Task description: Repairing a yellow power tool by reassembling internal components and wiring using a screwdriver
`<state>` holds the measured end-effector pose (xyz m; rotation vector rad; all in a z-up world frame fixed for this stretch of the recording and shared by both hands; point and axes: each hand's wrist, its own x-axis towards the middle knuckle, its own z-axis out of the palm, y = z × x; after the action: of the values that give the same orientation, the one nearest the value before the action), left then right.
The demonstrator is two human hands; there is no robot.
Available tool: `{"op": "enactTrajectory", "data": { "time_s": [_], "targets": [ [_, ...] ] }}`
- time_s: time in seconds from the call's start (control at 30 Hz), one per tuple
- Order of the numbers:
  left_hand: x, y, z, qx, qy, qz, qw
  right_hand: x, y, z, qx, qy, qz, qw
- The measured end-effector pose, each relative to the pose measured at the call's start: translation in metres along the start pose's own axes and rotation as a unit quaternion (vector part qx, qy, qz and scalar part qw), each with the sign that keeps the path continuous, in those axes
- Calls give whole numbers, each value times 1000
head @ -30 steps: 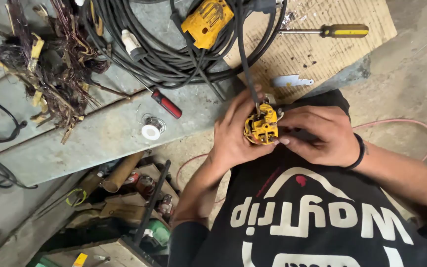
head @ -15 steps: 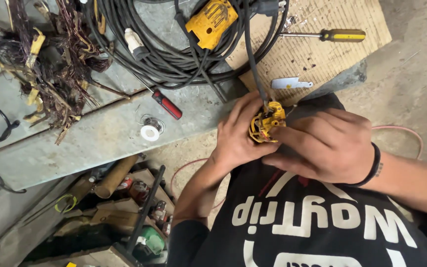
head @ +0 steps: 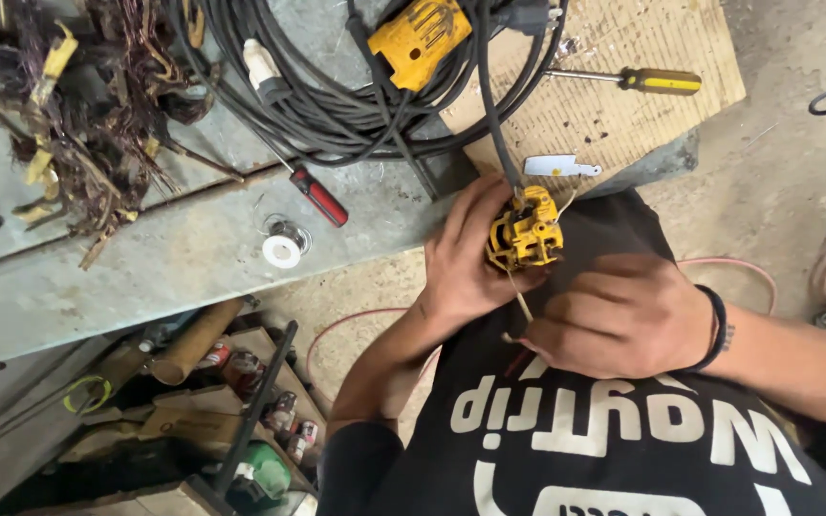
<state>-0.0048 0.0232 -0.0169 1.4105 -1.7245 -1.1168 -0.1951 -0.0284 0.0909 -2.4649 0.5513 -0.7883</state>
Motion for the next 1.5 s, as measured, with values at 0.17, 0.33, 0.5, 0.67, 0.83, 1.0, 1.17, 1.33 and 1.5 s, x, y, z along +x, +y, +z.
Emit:
{"op": "enactTrajectory", "data": {
  "time_s": [0.17,0.33,0.5,0.67,0.83,1.0,1.17,1.33,1.5],
  "targets": [
    [-2,-2,6,6,35,3,999,9,3,-8,88,-69,-12,994],
    [-8,0,6,-1,28,-48,998,-17,26,-17,155,-60,10,986],
    [-25,-12,21,-20,30,-29,999,-63,117,-11,138,-3,331,934],
    [-31,-16,27,-10,73,-12,997,41,165,107,-37,-151,-29,987],
    [-27,-6,15,-11,86,2,996,110,135,201,-40,-331,-190,924],
    [-23,-1,13,-55,236,24,970,84,154,278,-166,-144,-282,934],
    [-23,-5,14,9,238,53,970,73,162,264,-134,-146,-322,926],
    [-14,-16,12,10,100,104,989,65,157,170,273,-165,-83,944],
    [-2,-16,21,-134,73,68,986,-17,174,71,378,217,60,898]
  ]
}}
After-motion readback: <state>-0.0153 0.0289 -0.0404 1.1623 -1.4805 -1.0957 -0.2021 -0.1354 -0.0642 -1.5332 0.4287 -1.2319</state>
